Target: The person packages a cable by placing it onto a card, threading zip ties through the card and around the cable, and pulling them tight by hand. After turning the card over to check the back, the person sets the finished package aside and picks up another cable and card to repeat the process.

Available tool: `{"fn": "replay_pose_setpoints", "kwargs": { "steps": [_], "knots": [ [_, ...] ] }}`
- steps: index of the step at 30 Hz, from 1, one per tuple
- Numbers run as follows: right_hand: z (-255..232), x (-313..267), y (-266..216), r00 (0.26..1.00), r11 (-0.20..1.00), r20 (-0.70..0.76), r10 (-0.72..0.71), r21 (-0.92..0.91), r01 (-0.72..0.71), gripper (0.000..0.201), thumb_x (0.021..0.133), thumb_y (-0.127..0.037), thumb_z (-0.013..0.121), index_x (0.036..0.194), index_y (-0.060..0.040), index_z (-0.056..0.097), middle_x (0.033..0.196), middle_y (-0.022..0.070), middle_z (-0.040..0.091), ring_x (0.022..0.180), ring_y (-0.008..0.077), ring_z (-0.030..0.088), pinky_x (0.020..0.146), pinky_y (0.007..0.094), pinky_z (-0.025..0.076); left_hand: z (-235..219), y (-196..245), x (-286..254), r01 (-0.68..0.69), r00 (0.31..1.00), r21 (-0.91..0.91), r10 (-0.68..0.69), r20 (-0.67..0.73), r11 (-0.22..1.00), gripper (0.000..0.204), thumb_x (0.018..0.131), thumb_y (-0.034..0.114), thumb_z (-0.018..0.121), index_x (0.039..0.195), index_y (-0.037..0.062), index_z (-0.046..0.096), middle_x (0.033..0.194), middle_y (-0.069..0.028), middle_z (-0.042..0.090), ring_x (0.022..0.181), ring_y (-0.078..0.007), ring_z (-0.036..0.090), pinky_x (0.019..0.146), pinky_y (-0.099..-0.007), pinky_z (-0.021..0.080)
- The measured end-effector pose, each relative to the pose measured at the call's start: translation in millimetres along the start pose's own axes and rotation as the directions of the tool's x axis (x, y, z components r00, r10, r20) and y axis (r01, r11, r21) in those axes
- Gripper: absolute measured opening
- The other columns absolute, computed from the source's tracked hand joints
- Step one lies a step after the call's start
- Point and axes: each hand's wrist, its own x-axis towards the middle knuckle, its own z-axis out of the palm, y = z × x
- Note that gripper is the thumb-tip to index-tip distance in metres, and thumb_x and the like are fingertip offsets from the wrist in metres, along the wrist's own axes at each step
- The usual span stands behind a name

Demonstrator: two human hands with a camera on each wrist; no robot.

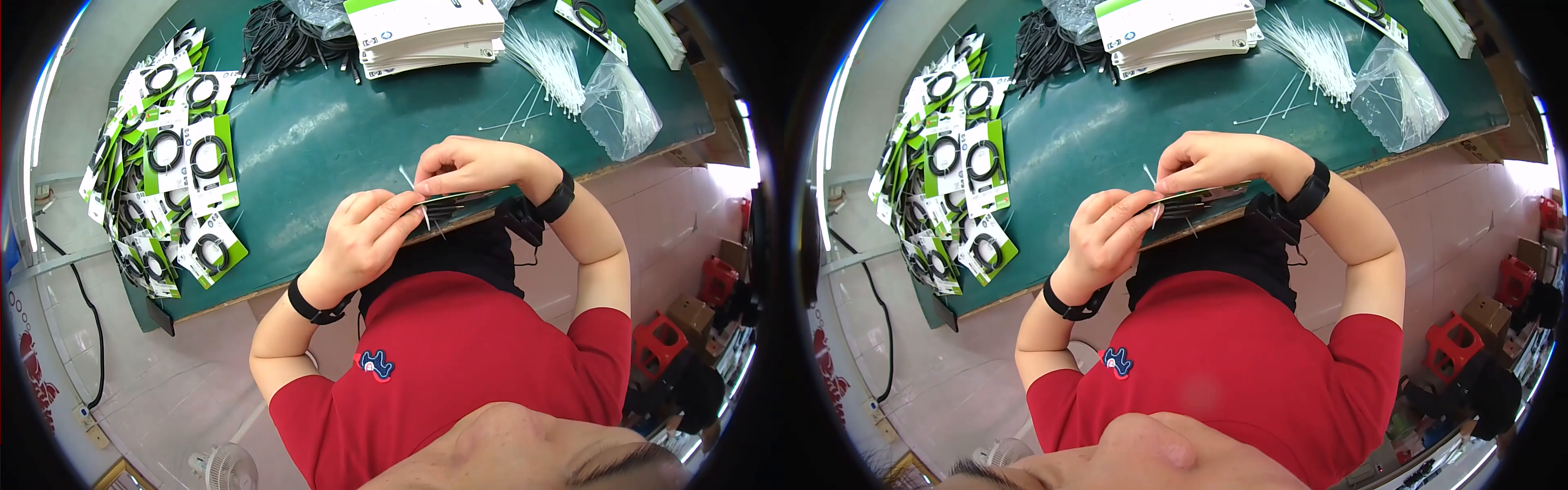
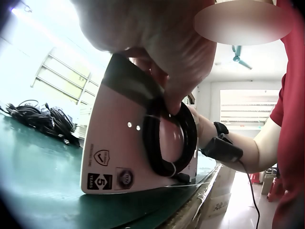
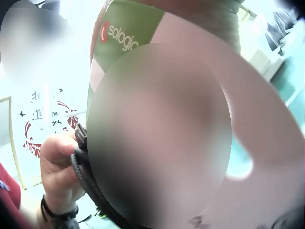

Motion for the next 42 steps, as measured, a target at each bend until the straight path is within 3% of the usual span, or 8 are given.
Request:
{"fn": "replay_pose_setpoints", "kwargs": {
  "steps": [3, 11, 15, 20, 23, 27, 36, 42],
  "knots": [
    [1.1, -14.7, -11.6, 0.813, 0.86, -0.345, -0.469, -0.39, 0.33, 0.012, 0.091, -0.014, 0.068, 0.096, -0.0032, 0.069, 0.086, 0.0021, 0.062, 0.076, 0.0132, 0.057, 0.064, 0.0268, 0.044, -1.0, -0.5, 1.5, 0.005, 1.0, -0.026, -0.005, 0.008, 1.0, 0.03, 0.071, 0.003, 0.064, 0.101, 0.0031, 0.07, 0.109, -0.008, 0.068, 0.088, -0.0229, 0.063, 0.074, -0.0352, 0.05],
    [35.5, -27.9, -27.0, 0.593, 0.47, -0.157, -0.789, -0.777, 0.419, 0.018, 0.076, -0.004, 0.078, 0.092, -0.0039, 0.069, 0.086, 0.0076, 0.06, 0.077, 0.0242, 0.06, 0.066, 0.031, 0.049, 2.5, -8.7, 3.4, 0.005, 1.0, -0.062, -0.007, -0.026, 0.998, 0.03, 0.071, 0.002, 0.066, 0.101, 0.0039, 0.07, 0.107, -0.0077, 0.068, 0.088, -0.0239, 0.064, 0.073, -0.0357, 0.05],
    [47.5, -30.0, -27.5, 0.515, 0.464, -0.183, -0.837, -0.736, 0.492, 0.016, 0.076, -0.004, 0.078, 0.089, -0.0029, 0.068, 0.086, 0.0084, 0.06, 0.074, 0.0253, 0.061, 0.063, 0.0322, 0.049, 2.2, -8.8, 5.3, 0.016, 0.999, -0.084, -0.019, -0.039, 0.996, 0.032, 0.07, 0.002, 0.067, 0.102, 0.0035, 0.069, 0.107, -0.0082, 0.068, 0.087, -0.0246, 0.064, 0.072, -0.0355, 0.051],
    [60.8, -48.7, -24.0, 0.564, 0.502, -0.163, -0.81, -0.689, 0.522, 0.014, 0.079, -0.003, 0.077, 0.09, -0.0024, 0.069, 0.092, 0.0083, 0.063, 0.073, 0.0209, 0.063, 0.059, 0.0313, 0.05, 5.2, -14.1, 6.4, 0.007, 0.998, -0.108, -0.013, -0.055, 0.994, 0.033, 0.069, 0.002, 0.067, 0.102, 0.0034, 0.069, 0.107, -0.0086, 0.069, 0.087, -0.0253, 0.064, 0.071, -0.0361, 0.051],
    [74.0, -53.1, -10.3, 0.797, 0.864, -0.334, -0.503, -0.209, 0.458, 0.005, 0.087, -0.004, 0.073, 0.09, -0.0018, 0.069, 0.09, 0.0092, 0.068, 0.068, 0.0148, 0.065, 0.056, 0.0272, 0.051, 6.8, -13.5, 5.3, 0.016, 0.997, -0.1, -0.023, -0.068, 0.995, 0.032, 0.069, 0.001, 0.068, 0.1, 0.0033, 0.069, 0.106, -0.0087, 0.069, 0.087, -0.0256, 0.064, 0.071, -0.0369, 0.052],
    [82.9, -48.4, -1.3, 0.871, 0.802, -0.49, -0.03, 0.509, 0.314, 0.009, 0.094, -0.008, 0.067, 0.093, 0.0004, 0.067, 0.084, 0.0102, 0.071, 0.063, 0.0116, 0.067, 0.053, 0.023, 0.051, 5.3, -12.9, 7.8, 0.017, 0.998, -0.099, -0.022, -0.056, 0.995, 0.031, 0.069, 0.001, 0.068, 0.099, 0.0035, 0.069, 0.105, -0.0085, 0.068, 0.086, -0.0258, 0.063, 0.071, -0.0376, 0.052],
    [72.0, -47.7, -5.7, 0.916, 0.817, -0.381, 0.13, 0.564, 0.119, 0.015, 0.095, -0.013, 0.067, 0.1, 0.0002, 0.064, 0.08, 0.0094, 0.071, 0.064, 0.0122, 0.068, 0.055, 0.022, 0.052, 4.6, -11.9, 8.7, 0.025, 0.997, -0.104, -0.032, -0.065, 0.994, 0.029, 0.069, 0.001, 0.067, 0.098, 0.0042, 0.069, 0.103, -0.0084, 0.068, 0.085, -0.0267, 0.063, 0.072, -0.0378, 0.053],
    [72.2, -38.1, 6.7, 0.842, 0.969, -0.519, -0.146, 0.099, 0.228, 0.012, 0.093, -0.014, 0.07, 0.095, -0.002, 0.067, 0.08, 0.0014, 0.066, 0.068, 0.006, 0.06, 0.061, 0.0204, 0.046, 7.7, -19.3, 10.5, 0.106, 0.99, -0.147, -0.118, -0.076, 0.983, 0.025, 0.073, 0.0, 0.07, 0.097, 0.0042, 0.069, 0.101, -0.0085, 0.068, 0.085, -0.0276, 0.063, 0.073, -0.0378, 0.053]
  ]
}}
